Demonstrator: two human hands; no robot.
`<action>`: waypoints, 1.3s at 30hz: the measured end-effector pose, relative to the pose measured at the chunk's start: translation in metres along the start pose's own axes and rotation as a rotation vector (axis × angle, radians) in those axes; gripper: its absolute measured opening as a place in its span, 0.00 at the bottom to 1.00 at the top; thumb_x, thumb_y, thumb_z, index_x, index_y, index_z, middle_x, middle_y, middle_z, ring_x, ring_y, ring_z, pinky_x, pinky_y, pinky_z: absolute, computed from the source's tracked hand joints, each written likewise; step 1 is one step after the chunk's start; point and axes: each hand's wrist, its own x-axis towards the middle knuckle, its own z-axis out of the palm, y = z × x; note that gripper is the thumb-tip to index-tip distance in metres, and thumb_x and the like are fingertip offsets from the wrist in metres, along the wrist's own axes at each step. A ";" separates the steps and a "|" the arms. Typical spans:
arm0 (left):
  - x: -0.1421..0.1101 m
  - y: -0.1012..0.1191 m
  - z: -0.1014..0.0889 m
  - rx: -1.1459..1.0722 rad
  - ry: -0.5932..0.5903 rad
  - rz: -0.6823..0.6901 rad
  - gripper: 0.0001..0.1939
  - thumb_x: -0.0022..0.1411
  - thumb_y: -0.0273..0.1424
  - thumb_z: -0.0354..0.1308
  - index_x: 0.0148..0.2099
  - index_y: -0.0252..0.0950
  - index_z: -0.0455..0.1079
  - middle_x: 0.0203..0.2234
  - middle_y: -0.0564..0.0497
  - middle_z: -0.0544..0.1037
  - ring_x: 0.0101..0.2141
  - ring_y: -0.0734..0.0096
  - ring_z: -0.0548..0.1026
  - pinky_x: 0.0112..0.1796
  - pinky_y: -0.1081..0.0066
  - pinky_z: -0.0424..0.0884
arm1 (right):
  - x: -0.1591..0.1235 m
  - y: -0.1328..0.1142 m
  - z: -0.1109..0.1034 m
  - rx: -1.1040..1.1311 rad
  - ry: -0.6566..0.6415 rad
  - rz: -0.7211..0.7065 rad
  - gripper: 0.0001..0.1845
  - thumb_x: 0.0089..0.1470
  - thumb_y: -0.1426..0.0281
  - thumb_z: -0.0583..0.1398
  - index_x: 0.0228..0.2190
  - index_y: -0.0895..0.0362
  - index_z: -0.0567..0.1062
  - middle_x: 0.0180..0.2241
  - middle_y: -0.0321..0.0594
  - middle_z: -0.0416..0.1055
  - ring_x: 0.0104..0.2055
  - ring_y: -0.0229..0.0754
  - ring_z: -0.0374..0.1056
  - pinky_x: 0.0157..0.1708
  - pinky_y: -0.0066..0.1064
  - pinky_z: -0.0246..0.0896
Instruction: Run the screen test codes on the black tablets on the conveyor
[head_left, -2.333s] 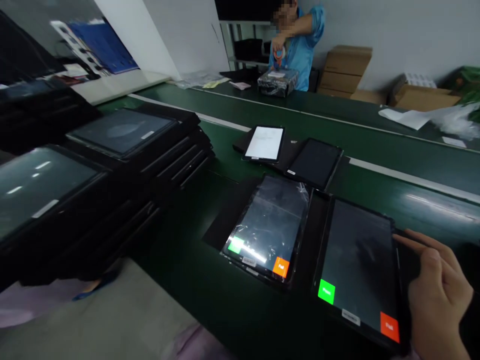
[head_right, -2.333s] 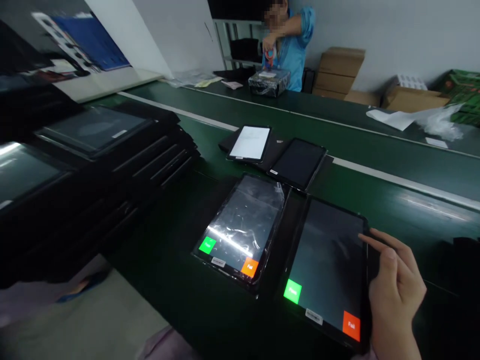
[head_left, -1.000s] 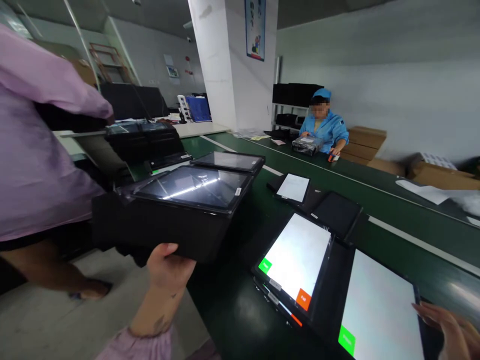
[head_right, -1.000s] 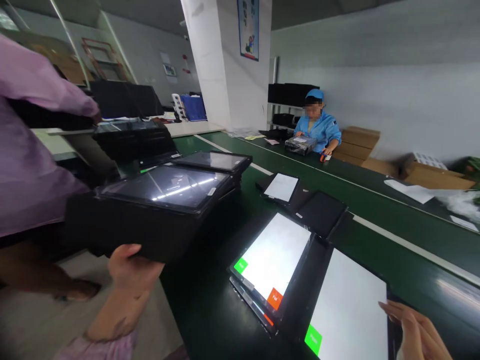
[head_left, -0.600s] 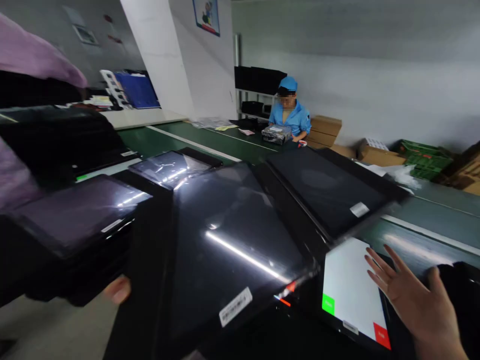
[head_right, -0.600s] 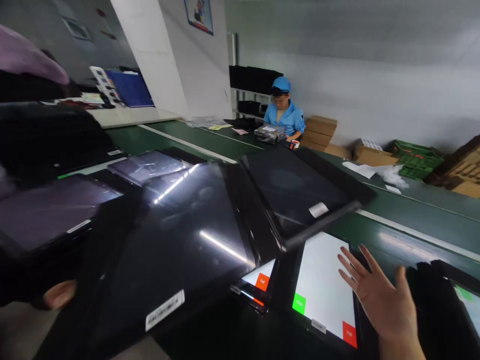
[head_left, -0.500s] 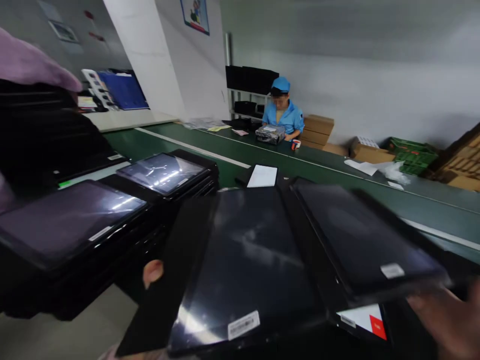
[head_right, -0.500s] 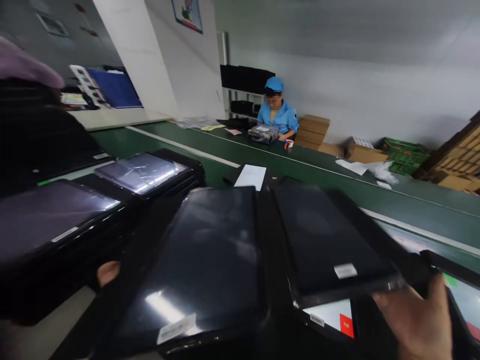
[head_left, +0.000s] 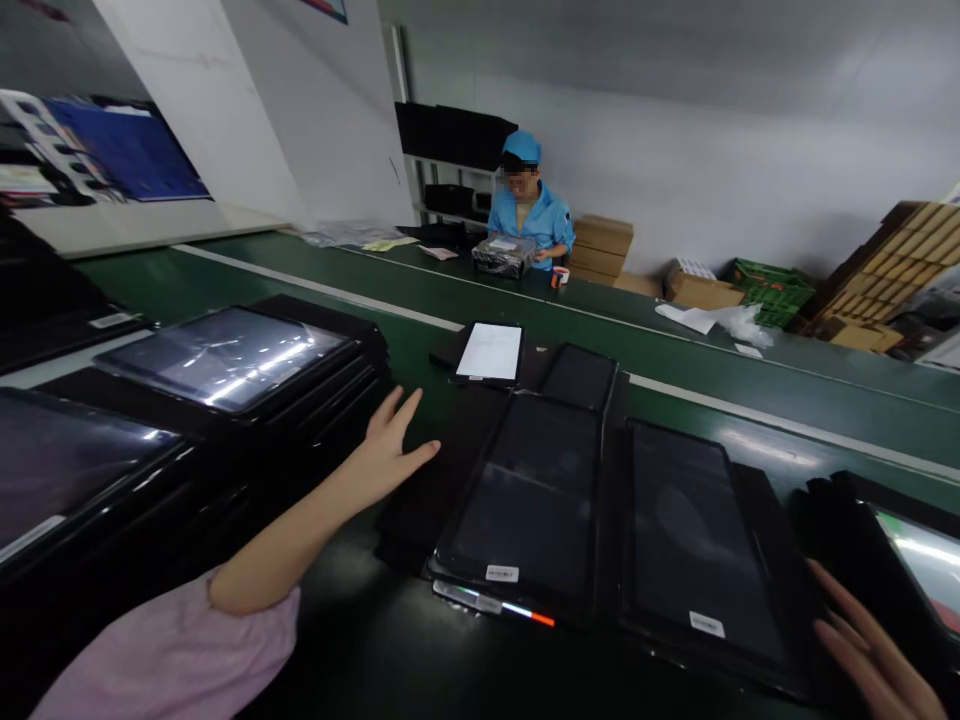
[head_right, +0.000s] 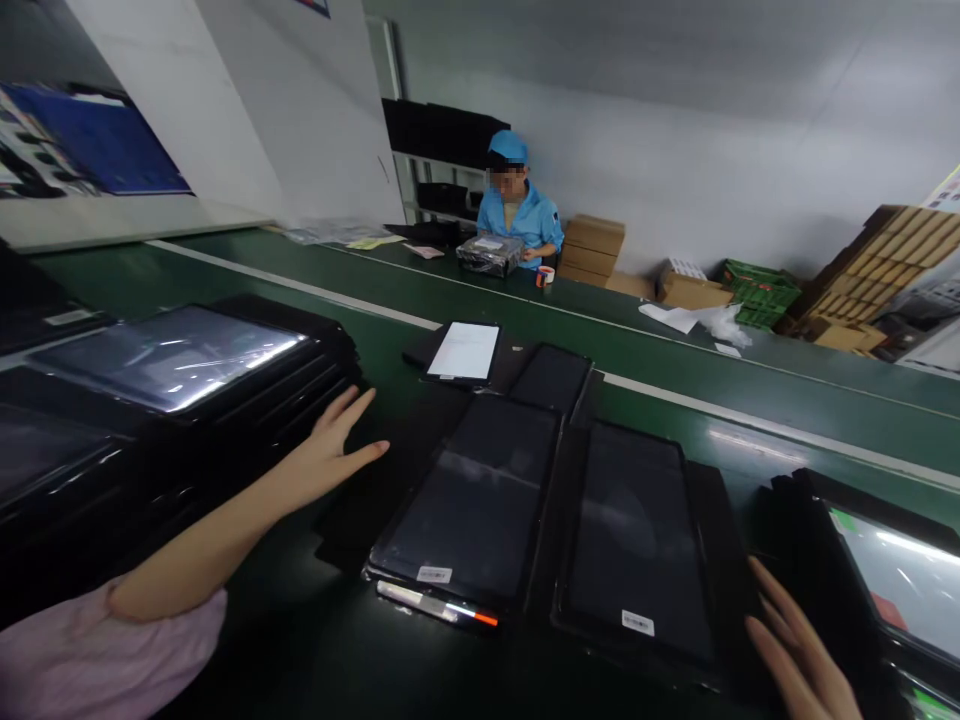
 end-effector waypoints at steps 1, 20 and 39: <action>0.001 0.002 0.005 0.125 -0.017 0.078 0.48 0.55 0.53 0.69 0.73 0.38 0.69 0.79 0.33 0.58 0.79 0.30 0.47 0.74 0.34 0.50 | 0.003 0.000 0.003 -0.054 0.012 -0.009 0.41 0.54 0.33 0.63 0.58 0.46 0.83 0.64 0.46 0.77 0.70 0.73 0.68 0.71 0.73 0.60; 0.041 0.128 0.193 0.854 -0.463 0.505 0.34 0.75 0.35 0.50 0.74 0.17 0.63 0.66 0.26 0.77 0.66 0.42 0.76 0.68 0.51 0.64 | 0.118 -0.065 0.075 -0.111 -0.022 0.018 0.41 0.45 0.30 0.62 0.44 0.48 0.85 0.59 0.48 0.79 0.69 0.66 0.68 0.67 0.61 0.67; 0.030 0.132 0.122 0.418 -0.473 0.320 0.41 0.78 0.43 0.39 0.85 0.32 0.35 0.83 0.41 0.48 0.81 0.51 0.46 0.77 0.46 0.43 | 0.104 -0.103 0.051 0.044 -0.118 0.256 0.41 0.42 0.30 0.63 0.43 0.48 0.86 0.67 0.47 0.73 0.70 0.71 0.66 0.74 0.63 0.57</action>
